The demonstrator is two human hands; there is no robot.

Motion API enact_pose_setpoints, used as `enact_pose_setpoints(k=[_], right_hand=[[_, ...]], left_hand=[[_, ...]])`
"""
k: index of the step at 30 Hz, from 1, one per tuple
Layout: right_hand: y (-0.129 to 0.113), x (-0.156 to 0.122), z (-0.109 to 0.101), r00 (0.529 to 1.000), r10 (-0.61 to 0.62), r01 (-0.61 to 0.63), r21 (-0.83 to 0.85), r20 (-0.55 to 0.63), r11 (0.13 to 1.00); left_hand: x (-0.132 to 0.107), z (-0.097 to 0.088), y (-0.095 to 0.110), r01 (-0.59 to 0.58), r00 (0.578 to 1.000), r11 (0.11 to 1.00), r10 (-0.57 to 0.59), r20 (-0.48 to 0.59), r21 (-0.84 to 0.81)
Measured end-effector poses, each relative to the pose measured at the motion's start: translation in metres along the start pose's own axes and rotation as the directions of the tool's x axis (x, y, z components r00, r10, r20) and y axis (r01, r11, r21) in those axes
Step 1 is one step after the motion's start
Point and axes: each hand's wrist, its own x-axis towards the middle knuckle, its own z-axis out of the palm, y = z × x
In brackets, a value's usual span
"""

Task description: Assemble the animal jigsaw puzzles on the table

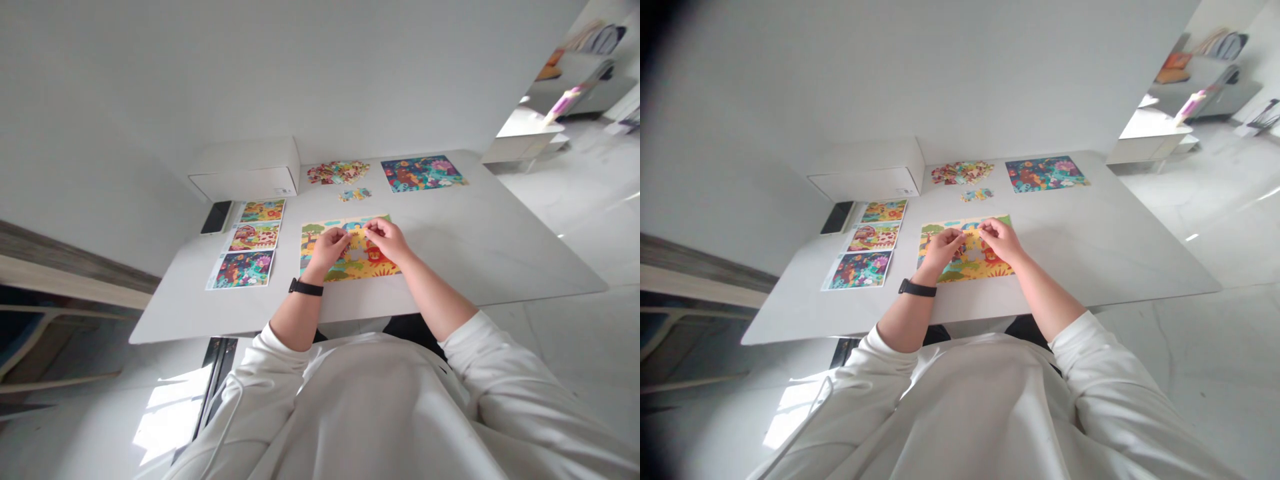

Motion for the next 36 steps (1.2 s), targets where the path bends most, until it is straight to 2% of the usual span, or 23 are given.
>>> enact_pose_setpoints(k=[8, 14, 17, 20, 25, 29, 36], right_hand=[[0.004, 0.0, -0.004, 1.0, 0.003, -0.004, -0.003, -0.018, 1.0], [0.0, 0.0, -0.004, 0.999, 0.028, -0.028, -0.01, -0.02, 1.0], [0.0, 0.0, -0.003, 1.0, 0.019, -0.019, -0.013, -0.021, 1.0], [-0.001, 0.0, -0.002, 1.0, 0.004, -0.004, -0.037, 0.005, 0.999], [-0.002, -0.001, -0.003, 0.999, -0.012, 0.015, -0.099, 0.034, 0.995], [-0.002, 0.0, -0.007, 0.997, -0.018, 0.031, -0.198, 0.069, 0.98], [0.001, 0.0, -0.017, 0.987, 0.015, 0.032, -0.287, 0.161, 0.957]], left_hand=[[0.0, 0.0, 0.001, 0.009, 1.0, 0.997, -0.009, -0.005, 0.083], [0.004, 0.0, -0.006, -0.003, 1.0, 0.998, 0.003, -0.001, 0.055], [0.006, -0.001, -0.009, 0.013, 0.999, 0.999, -0.011, -0.045, 0.048], [0.007, -0.001, -0.011, -0.013, 0.997, 0.998, 0.017, -0.077, 0.055], [0.007, -0.003, -0.012, -0.083, 0.996, 0.992, 0.087, -0.035, 0.092], [0.006, -0.004, -0.012, -0.111, 0.993, 0.975, 0.116, -0.013, 0.19], [0.0, -0.007, -0.008, -0.182, 0.983, 0.883, 0.179, 0.049, 0.432]])
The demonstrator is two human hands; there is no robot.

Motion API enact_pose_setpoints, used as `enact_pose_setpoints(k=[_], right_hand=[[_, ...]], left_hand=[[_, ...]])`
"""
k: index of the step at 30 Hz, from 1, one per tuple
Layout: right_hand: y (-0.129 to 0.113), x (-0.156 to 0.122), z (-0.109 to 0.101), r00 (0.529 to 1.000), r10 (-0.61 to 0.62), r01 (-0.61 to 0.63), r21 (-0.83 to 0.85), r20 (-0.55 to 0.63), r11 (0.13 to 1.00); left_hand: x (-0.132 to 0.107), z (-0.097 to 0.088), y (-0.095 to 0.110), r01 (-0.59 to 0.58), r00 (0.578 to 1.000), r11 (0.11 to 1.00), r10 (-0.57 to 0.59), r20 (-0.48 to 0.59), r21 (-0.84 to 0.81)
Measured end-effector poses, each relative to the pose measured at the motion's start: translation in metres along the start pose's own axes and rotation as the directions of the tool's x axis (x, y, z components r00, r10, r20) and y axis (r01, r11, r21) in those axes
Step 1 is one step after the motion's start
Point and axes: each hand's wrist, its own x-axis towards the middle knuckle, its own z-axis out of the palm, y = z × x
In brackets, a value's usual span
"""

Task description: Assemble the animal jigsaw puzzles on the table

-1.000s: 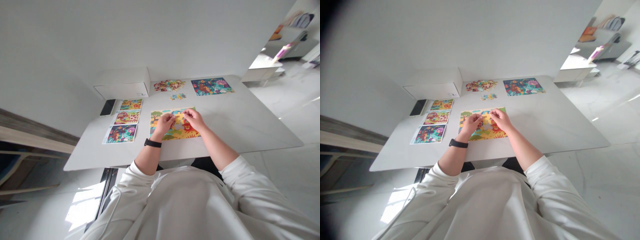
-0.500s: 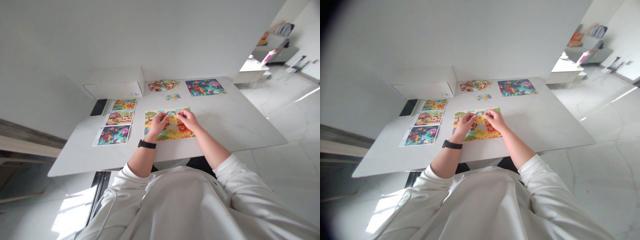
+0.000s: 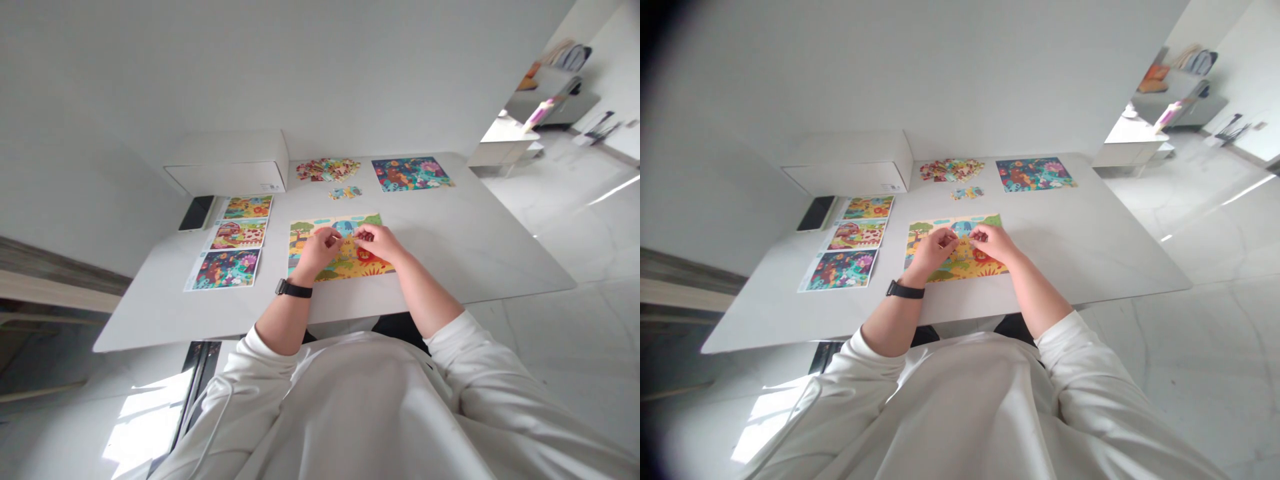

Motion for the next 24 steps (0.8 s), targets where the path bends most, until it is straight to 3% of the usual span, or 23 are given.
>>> enact_pose_setpoints(k=[7, 16, 24], right_hand=[[0.003, -0.0003, 0.0033, 1.0, 0.016, -0.014, -0.086, 0.024, 0.996], [0.0002, -0.0013, 0.0046, 1.0, -0.004, 0.003, -0.138, -0.005, 0.99], [-0.003, -0.0001, 0.0052, 1.0, -0.022, 0.022, -0.216, 0.005, 0.976]], left_hand=[[-0.0025, -0.0024, 0.0026, -0.037, 0.998, 0.983, 0.028, 0.053, 0.178], [0.0004, 0.0, 0.0006, -0.128, 0.992, 0.953, 0.12, 0.045, 0.275], [0.0012, 0.0, -0.0004, -0.13, 0.991, 0.933, 0.125, 0.039, 0.337]])
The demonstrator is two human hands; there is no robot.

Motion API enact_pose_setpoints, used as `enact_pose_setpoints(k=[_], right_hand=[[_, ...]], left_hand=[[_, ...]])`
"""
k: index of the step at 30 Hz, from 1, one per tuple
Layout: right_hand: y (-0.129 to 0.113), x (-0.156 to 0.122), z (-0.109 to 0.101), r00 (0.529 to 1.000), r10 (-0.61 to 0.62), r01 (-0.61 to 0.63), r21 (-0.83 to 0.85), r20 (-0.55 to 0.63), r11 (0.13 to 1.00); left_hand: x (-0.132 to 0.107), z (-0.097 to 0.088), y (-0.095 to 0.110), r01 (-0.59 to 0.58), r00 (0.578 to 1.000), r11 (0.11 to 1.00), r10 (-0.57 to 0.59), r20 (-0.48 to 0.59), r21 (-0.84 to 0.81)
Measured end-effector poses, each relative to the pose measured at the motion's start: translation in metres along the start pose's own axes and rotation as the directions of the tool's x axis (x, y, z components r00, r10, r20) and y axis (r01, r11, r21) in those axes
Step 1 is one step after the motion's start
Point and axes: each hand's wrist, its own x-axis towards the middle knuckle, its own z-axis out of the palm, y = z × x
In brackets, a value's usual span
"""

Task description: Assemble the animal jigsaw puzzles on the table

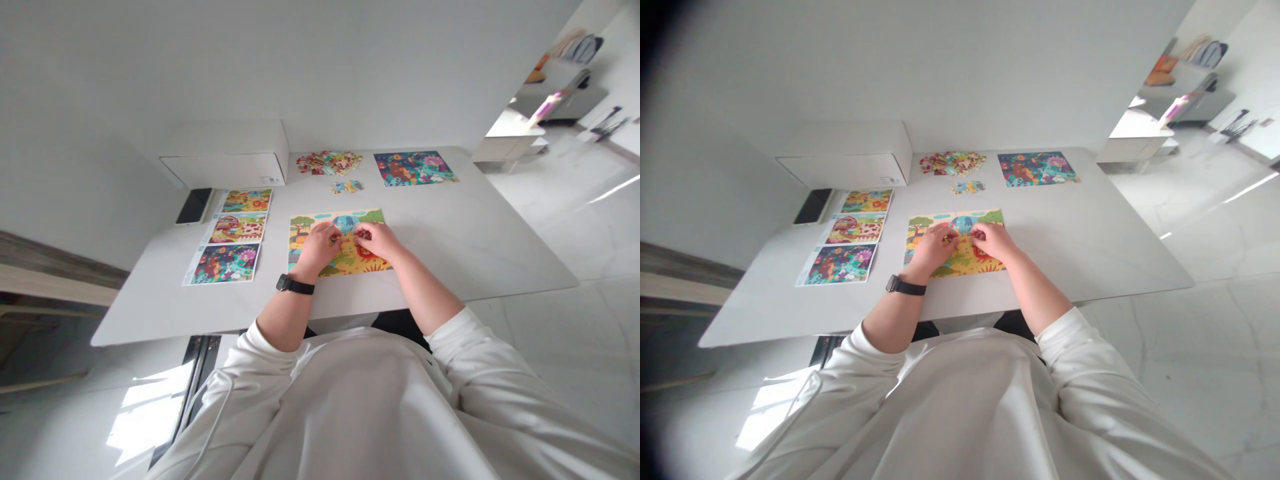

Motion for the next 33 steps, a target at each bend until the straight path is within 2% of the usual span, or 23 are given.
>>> enact_pose_setpoints(k=[12, 21, 25, 28, 33], right_hand=[[0.011, 0.002, 0.006, 0.998, -0.057, 0.059, -0.161, 0.015, 0.985], [0.009, 0.002, 0.003, 0.999, -0.036, 0.042, -0.162, 0.04, 0.986], [0.007, 0.001, -0.003, 1.0, 0.02, -0.021, -0.085, -0.022, 0.996], [0.007, 0.0, -0.006, 0.996, 0.044, -0.051, -0.088, -0.076, 0.995], [0.011, 0.0, -0.006, 0.992, 0.079, -0.089, -0.104, -0.101, 0.991]], left_hand=[[-0.001, 0.004, -0.005, 0.032, 0.999, 0.993, -0.035, 0.024, 0.11], [0.0, 0.001, -0.007, 0.051, 0.999, 0.997, -0.051, -0.009, 0.063], [0.001, -0.004, -0.01, 0.122, 0.989, 0.99, -0.116, -0.091, 0.068], [-0.001, -0.006, -0.01, 0.199, 0.973, 0.974, -0.183, -0.143, 0.11], [-0.005, -0.002, -0.013, 0.184, 0.98, 0.972, -0.169, -0.102, 0.15]])
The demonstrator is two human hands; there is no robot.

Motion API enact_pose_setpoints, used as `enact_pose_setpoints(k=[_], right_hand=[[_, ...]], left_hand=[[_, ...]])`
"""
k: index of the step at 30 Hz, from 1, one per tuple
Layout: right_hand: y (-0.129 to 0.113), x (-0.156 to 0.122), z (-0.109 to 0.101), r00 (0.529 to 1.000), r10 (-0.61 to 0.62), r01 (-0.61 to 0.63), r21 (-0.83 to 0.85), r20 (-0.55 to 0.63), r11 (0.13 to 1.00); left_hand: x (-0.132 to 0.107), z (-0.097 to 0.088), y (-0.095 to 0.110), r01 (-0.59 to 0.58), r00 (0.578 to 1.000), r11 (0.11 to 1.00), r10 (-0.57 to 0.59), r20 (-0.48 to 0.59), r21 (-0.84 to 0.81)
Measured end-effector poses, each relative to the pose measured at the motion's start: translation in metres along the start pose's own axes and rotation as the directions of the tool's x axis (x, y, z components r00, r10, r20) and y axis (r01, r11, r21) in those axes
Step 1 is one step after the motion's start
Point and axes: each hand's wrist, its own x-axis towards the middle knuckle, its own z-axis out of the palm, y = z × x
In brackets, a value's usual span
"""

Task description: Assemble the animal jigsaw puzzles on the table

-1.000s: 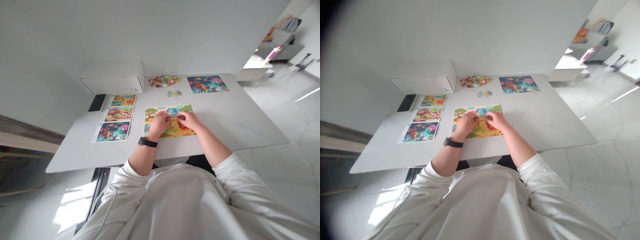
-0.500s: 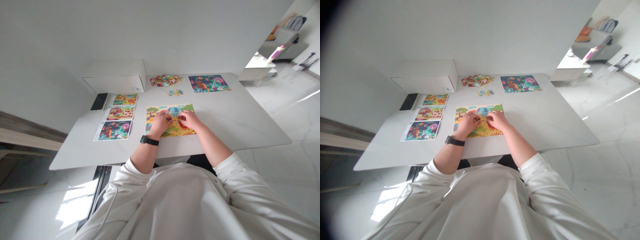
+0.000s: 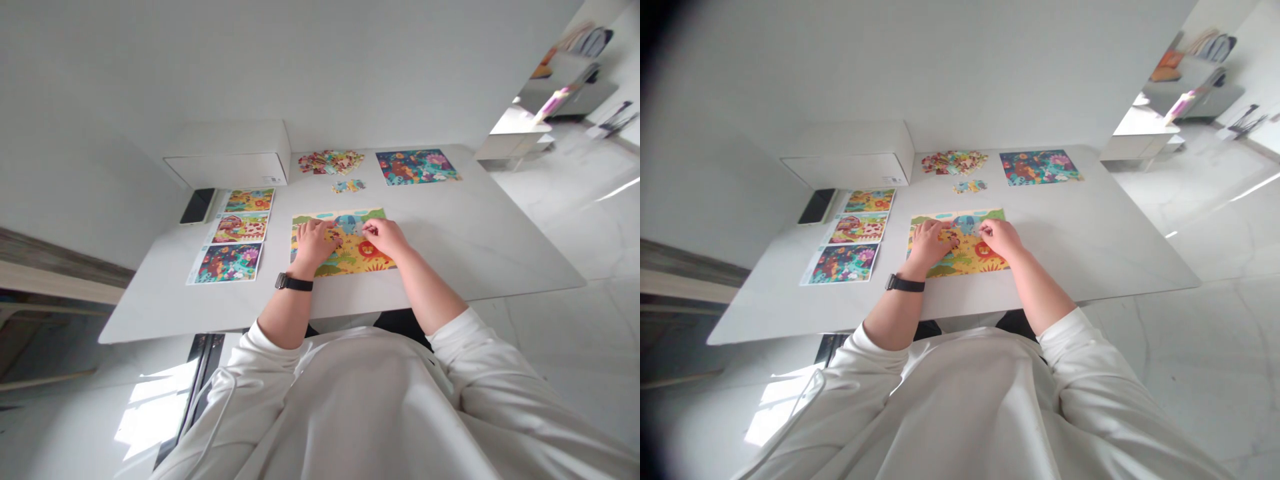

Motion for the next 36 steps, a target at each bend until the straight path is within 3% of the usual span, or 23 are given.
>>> enact_pose_setpoints(k=[9, 16, 30, 33, 36], right_hand=[[-0.003, -0.003, 0.001, 0.999, 0.039, -0.039, -0.007, 0.028, 0.999], [0.005, 0.0, 0.007, 0.981, -0.135, 0.144, -0.056, 0.14, 0.988], [0.003, 0.0, 0.001, 0.955, -0.109, 0.161, -0.176, 0.275, 0.971], [0.001, -0.001, 0.0, 0.949, -0.109, 0.168, -0.181, 0.296, 0.969], [-0.001, -0.001, -0.003, 0.937, -0.134, 0.198, -0.175, 0.324, 0.964]], left_hand=[[-0.002, 0.002, 0.001, 0.012, 1.0, 1.0, -0.012, 0.025, 0.003], [-0.002, 0.003, 0.004, 0.029, 0.999, 1.0, -0.029, 0.045, 0.006], [-0.008, -0.004, 0.015, 0.026, 0.993, 0.991, -0.04, 0.111, 0.13], [-0.007, -0.004, 0.015, -0.014, 0.992, 0.993, -0.001, 0.122, 0.117], [-0.006, -0.003, 0.014, -0.138, 0.975, 0.986, 0.12, 0.185, 0.09]])
